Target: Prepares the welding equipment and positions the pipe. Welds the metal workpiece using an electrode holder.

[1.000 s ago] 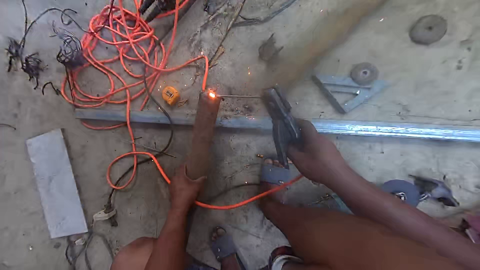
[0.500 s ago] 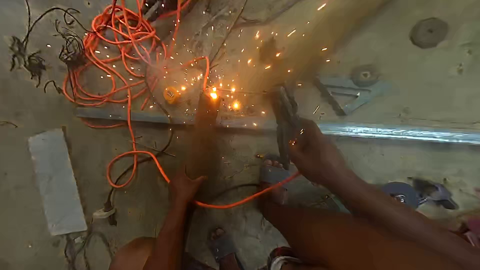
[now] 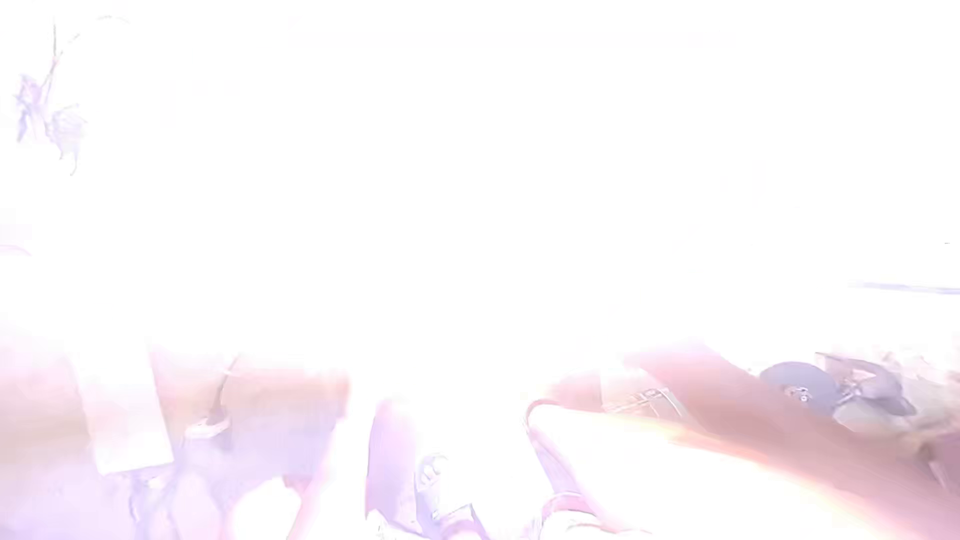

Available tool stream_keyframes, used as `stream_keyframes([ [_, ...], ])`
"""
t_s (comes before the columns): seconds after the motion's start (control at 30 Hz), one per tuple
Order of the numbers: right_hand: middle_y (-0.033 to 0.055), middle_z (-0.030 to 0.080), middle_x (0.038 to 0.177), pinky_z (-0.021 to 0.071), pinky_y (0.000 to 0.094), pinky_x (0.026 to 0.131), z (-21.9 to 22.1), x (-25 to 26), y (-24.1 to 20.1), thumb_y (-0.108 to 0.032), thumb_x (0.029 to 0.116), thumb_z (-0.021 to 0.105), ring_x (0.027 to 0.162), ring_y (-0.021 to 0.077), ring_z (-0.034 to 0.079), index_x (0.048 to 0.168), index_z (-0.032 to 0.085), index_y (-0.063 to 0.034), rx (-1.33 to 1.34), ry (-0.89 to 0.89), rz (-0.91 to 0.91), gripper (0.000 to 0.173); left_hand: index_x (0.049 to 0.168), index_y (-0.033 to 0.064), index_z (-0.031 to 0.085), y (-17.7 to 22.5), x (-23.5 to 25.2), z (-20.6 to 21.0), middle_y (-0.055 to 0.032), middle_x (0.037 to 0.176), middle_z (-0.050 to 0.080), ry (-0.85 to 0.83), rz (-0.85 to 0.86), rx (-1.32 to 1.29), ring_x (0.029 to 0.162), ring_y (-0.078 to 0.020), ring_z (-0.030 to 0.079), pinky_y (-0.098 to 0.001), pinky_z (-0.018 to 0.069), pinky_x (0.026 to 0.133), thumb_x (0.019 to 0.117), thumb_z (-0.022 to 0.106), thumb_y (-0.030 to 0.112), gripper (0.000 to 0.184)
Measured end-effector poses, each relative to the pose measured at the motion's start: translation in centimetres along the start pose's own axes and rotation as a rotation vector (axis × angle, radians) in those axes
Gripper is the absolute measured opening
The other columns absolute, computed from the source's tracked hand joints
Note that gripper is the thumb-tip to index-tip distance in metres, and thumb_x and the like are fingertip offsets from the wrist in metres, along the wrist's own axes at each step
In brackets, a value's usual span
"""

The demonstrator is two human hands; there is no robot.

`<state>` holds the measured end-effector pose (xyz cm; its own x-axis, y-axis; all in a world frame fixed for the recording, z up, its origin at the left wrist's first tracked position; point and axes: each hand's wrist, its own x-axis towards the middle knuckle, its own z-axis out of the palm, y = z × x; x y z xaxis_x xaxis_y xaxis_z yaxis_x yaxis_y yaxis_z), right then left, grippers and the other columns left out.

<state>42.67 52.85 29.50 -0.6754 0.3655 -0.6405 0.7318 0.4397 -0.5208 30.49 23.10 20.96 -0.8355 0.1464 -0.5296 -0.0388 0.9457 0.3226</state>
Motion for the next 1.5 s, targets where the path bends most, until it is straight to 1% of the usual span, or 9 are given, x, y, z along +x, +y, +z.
stream_keyframes([
  [0.07, 0.0179, 0.068, 0.093, 0.0565, 0.0565, 0.072, 1.1, 0.2, 1.3, -0.010, 0.0962, 0.065, 0.081, 0.0343, 0.069, 0.147, 0.042, -0.0096, 0.078, 0.095, -0.111, 0.056, 0.140, -0.0012, 0.058, -1.0, 0.7, 0.2, -0.0222, 0.121, 0.070, -0.017, 0.025, 0.009, 0.116, -0.0348, 0.068, -0.0551, 0.0515, 0.103, 0.0754, 0.091, 0.034, 0.080],
  [0.13, 0.0052, 0.066, 0.081, 0.0589, 0.0409, 0.059, 1.9, 1.0, 3.0, -0.021, 0.0918, 0.063, 0.064, 0.0164, 0.067, 0.146, 0.045, -0.0124, 0.178, 0.241, -0.258, 0.058, 0.147, 0.0071, 0.054, -0.8, 1.1, -0.1, -0.0178, 0.127, 0.069, -0.087, -0.038, 0.096, 0.119, -0.0336, 0.067, -0.0572, 0.0510, 0.103, 0.0771, 0.089, 0.043, 0.086],
  [0.17, 0.0065, 0.066, 0.082, 0.0579, 0.0411, 0.058, 1.6, 0.7, 2.8, -0.018, 0.0929, 0.064, 0.063, 0.0160, 0.065, 0.146, 0.045, -0.0111, 0.232, 0.257, -0.257, 0.057, 0.150, 0.0077, 0.052, -0.7, 1.1, -0.2, -0.0180, 0.129, 0.068, -0.099, -0.054, 0.106, 0.121, -0.0339, 0.066, -0.0577, 0.0505, 0.104, 0.0778, 0.089, 0.044, 0.089],
  [0.27, 0.0078, 0.067, 0.087, 0.0590, 0.0433, 0.061, 1.1, 0.6, 2.4, -0.013, 0.0928, 0.065, 0.066, 0.0174, 0.067, 0.147, 0.044, -0.0109, 0.240, 0.252, -0.229, 0.058, 0.152, 0.0066, 0.049, -0.5, 0.9, -0.4, -0.0194, 0.132, 0.067, -0.095, -0.049, 0.106, 0.122, -0.0352, 0.065, -0.0589, 0.0497, 0.105, 0.0786, 0.088, 0.043, 0.090],
  [0.57, 0.0083, 0.066, 0.082, 0.0557, 0.0494, 0.060, 1.7, 1.4, 2.7, -0.015, 0.0923, 0.064, 0.065, 0.0218, 0.065, 0.147, 0.046, -0.0130, 0.163, 0.221, -0.226, 0.057, 0.152, 0.0069, 0.050, -0.7, 1.2, -0.1, -0.0184, 0.133, 0.067, -0.083, -0.046, 0.117, 0.123, -0.0347, 0.065, -0.0592, 0.0495, 0.106, 0.0761, 0.089, 0.044, 0.093],
  [0.93, 0.0053, 0.065, 0.081, 0.0554, 0.0452, 0.060, 2.1, 1.7, 3.0, -0.017, 0.0932, 0.063, 0.064, 0.0179, 0.064, 0.145, 0.047, -0.0145, 0.141, 0.226, -0.250, 0.054, 0.147, 0.0091, 0.055, -0.9, 1.2, -0.1, -0.0148, 0.125, 0.071, -0.074, -0.033, 0.096, 0.117, -0.0314, 0.068, -0.0582, 0.0512, 0.103, 0.0751, 0.089, 0.043, 0.086],
  [1.1, 0.0096, 0.070, 0.088, 0.0588, 0.0520, 0.067, 1.8, 1.4, 2.3, -0.014, 0.0954, 0.069, 0.076, 0.0255, 0.071, 0.145, 0.047, -0.0174, 0.076, 0.150, -0.139, 0.054, 0.143, 0.0043, 0.058, -1.5, 0.9, 0.2, -0.0194, 0.120, 0.072, -0.025, -0.004, 0.078, 0.113, -0.0344, 0.069, -0.0571, 0.0533, 0.100, 0.0734, 0.092, 0.045, 0.087],
  [1.23, 0.0078, 0.067, 0.082, 0.0581, 0.0442, 0.061, 1.8, 1.0, 2.6, -0.016, 0.0929, 0.065, 0.066, 0.0184, 0.066, 0.145, 0.045, -0.0079, 0.191, 0.244, -0.269, 0.057, 0.149, 0.0058, 0.052, -0.8, 1.1, -0.6, -0.0204, 0.129, 0.068, -0.106, -0.033, 0.085, 0.121, -0.0369, 0.065, -0.0608, 0.0503, 0.104, 0.0781, 0.089, 0.042, 0.087],
  [1.5, 0.0078, 0.065, 0.082, 0.0556, 0.0491, 0.061, 1.8, 1.4, 2.6, -0.017, 0.0930, 0.063, 0.065, 0.0213, 0.065, 0.145, 0.046, -0.0125, 0.139, 0.228, -0.239, 0.055, 0.148, 0.0057, 0.053, -1.0, 1.1, -0.3, -0.0185, 0.130, 0.068, -0.075, -0.013, 0.079, 0.121, -0.0346, 0.066, -0.0593, 0.0500, 0.105, 0.0756, 0.090, 0.043, 0.089],
])
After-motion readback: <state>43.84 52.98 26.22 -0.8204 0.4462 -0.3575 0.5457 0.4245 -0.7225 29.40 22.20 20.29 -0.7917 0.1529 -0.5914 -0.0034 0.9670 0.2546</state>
